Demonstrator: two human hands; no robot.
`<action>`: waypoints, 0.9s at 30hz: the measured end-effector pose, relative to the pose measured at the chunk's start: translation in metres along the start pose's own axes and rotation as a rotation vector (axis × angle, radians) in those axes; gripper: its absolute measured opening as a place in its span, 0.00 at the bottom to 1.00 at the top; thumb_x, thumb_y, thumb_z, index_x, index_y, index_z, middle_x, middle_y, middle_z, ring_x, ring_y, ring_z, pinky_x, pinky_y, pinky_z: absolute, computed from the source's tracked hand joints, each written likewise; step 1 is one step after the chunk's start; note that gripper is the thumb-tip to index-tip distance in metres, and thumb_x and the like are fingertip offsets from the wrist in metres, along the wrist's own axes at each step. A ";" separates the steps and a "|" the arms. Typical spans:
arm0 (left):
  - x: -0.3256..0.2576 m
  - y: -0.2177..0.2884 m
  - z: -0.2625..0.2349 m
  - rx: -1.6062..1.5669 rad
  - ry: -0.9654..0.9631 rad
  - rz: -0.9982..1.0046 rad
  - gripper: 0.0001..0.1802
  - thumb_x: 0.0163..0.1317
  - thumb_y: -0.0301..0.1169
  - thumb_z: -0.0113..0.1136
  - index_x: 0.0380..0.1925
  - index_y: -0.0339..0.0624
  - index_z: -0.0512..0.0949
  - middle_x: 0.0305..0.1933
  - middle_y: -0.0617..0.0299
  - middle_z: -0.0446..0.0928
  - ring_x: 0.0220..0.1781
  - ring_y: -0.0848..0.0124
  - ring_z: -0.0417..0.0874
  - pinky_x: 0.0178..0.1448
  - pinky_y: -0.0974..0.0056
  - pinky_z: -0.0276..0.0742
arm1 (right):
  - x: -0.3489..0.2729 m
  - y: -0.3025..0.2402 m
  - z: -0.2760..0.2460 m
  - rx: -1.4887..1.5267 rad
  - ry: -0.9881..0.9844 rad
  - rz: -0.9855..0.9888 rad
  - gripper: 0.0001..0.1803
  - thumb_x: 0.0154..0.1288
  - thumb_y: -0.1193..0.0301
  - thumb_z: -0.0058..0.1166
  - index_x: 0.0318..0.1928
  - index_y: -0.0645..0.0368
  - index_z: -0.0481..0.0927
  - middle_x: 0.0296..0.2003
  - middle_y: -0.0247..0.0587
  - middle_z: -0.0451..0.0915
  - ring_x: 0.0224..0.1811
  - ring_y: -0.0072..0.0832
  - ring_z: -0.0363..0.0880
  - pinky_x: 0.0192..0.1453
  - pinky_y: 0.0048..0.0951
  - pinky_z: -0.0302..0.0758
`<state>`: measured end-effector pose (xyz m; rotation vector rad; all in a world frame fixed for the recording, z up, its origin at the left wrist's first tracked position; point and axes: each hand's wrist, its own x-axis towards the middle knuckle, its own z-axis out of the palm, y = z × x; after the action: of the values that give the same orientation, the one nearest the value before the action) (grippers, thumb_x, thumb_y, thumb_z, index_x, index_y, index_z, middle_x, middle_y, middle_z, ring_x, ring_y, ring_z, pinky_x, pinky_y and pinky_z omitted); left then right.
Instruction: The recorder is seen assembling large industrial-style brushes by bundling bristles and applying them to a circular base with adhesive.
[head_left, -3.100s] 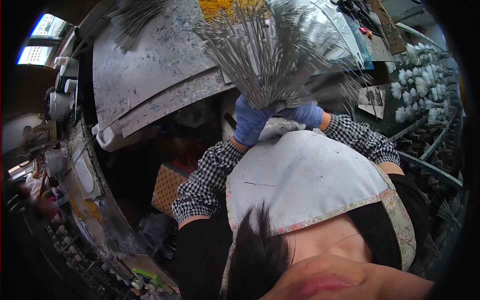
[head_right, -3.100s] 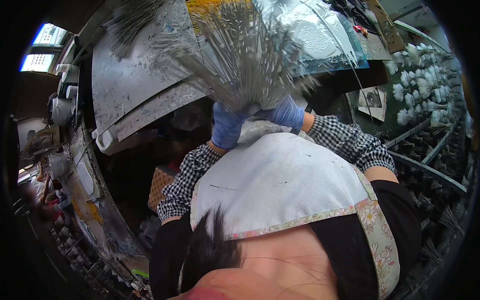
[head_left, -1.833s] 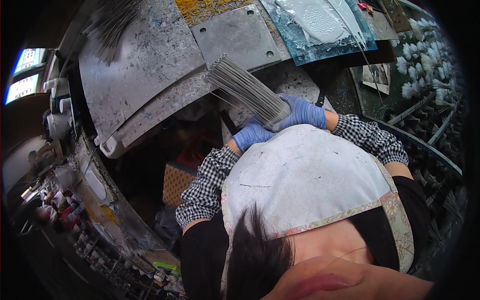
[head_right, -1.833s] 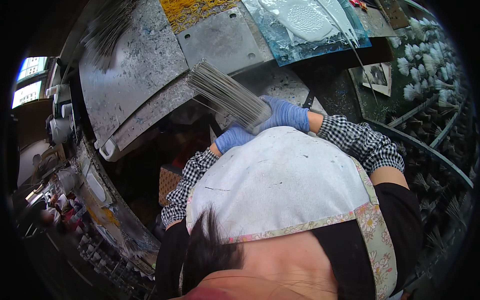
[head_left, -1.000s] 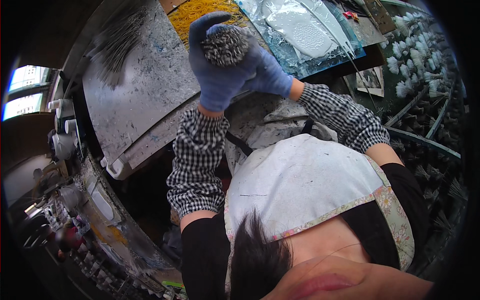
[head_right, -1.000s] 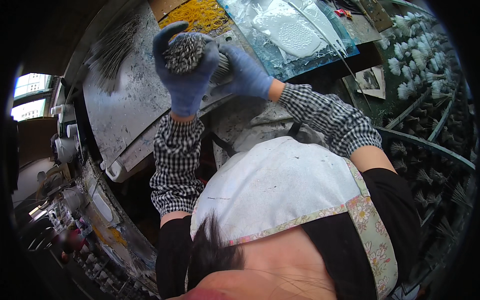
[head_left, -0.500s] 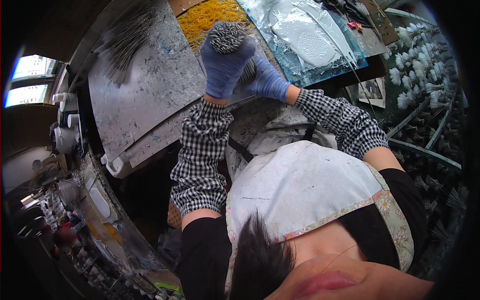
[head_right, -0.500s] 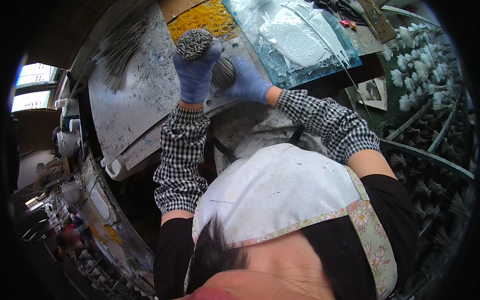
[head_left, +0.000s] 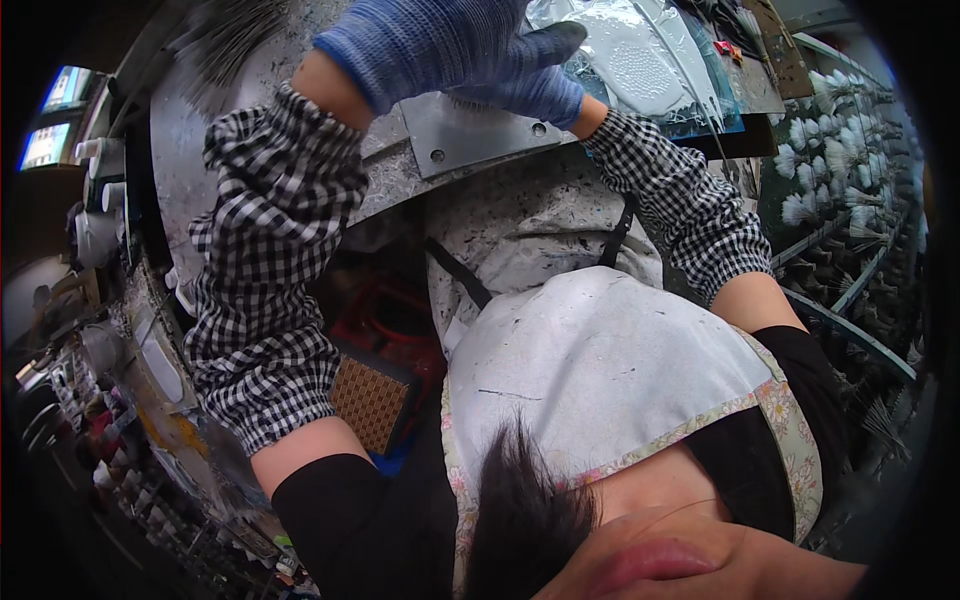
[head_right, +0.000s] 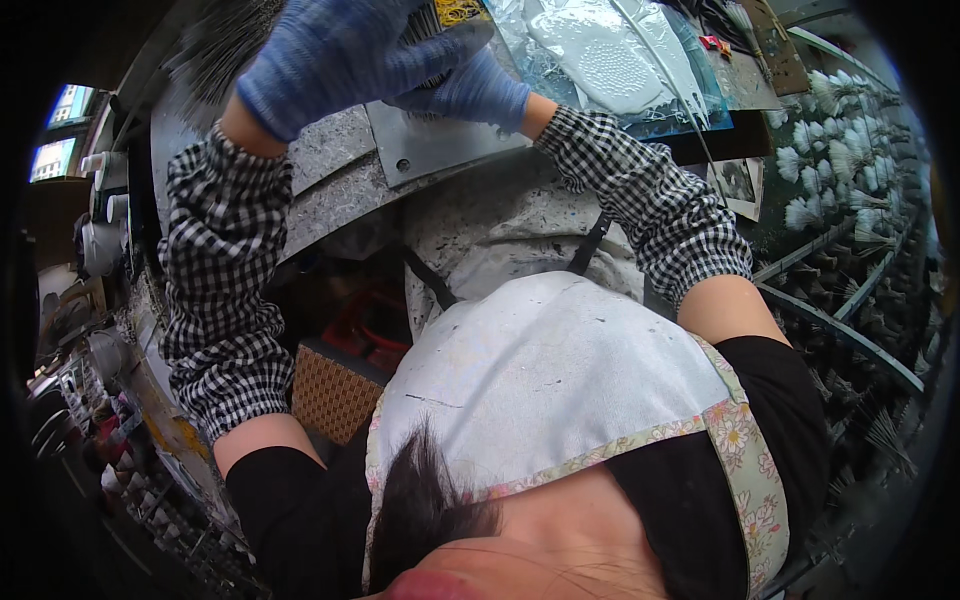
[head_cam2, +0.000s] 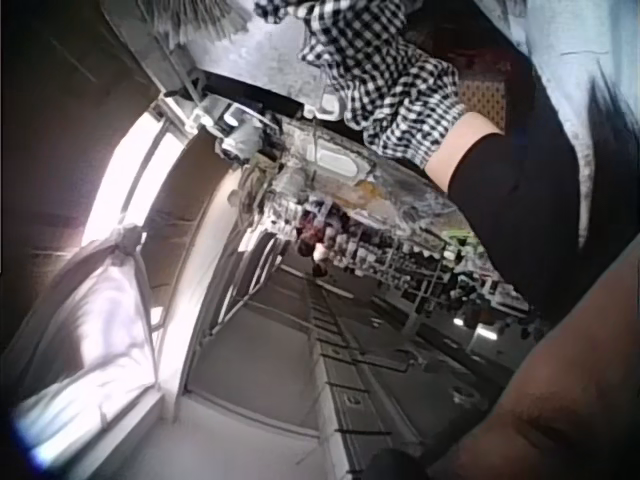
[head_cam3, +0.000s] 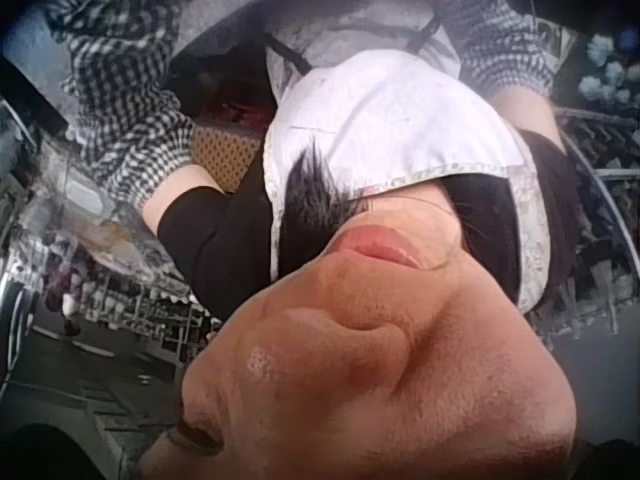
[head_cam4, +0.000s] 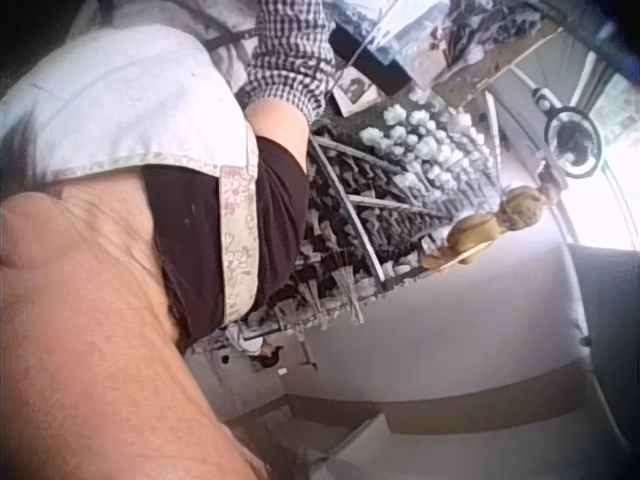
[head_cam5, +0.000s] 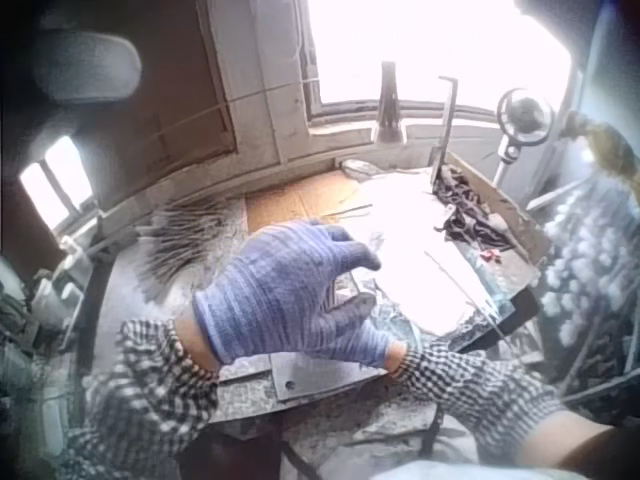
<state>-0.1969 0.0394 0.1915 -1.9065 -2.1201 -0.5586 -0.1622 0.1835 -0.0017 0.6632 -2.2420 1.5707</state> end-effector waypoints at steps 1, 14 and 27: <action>-0.003 0.002 0.005 0.010 -0.001 -0.027 0.15 0.59 0.39 0.68 0.41 0.41 0.84 0.40 0.52 0.84 0.41 0.54 0.85 0.46 0.55 0.82 | -0.002 0.005 0.005 -0.077 -0.001 0.003 0.31 0.59 0.60 0.77 0.60 0.56 0.79 0.55 0.43 0.84 0.56 0.30 0.84 0.58 0.34 0.83; 0.012 0.021 -0.002 0.002 -0.110 -0.170 0.12 0.68 0.21 0.60 0.48 0.43 0.87 0.45 0.55 0.87 0.47 0.64 0.90 0.54 0.63 0.85 | 0.000 -0.031 0.011 0.086 0.072 0.156 0.22 0.56 0.63 0.75 0.48 0.57 0.82 0.41 0.40 0.89 0.43 0.28 0.87 0.51 0.34 0.84; 0.157 0.026 0.085 -0.203 0.080 0.243 0.06 0.58 0.27 0.60 0.30 0.39 0.85 0.28 0.52 0.84 0.32 0.53 0.86 0.41 0.54 0.84 | -0.082 -0.012 -0.135 0.012 0.334 0.275 0.37 0.58 0.64 0.76 0.66 0.54 0.72 0.57 0.43 0.80 0.60 0.32 0.79 0.65 0.36 0.77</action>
<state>-0.1834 0.2193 0.1842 -2.1696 -1.8071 -0.8066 -0.0870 0.3227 0.0120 0.0816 -2.1357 1.6748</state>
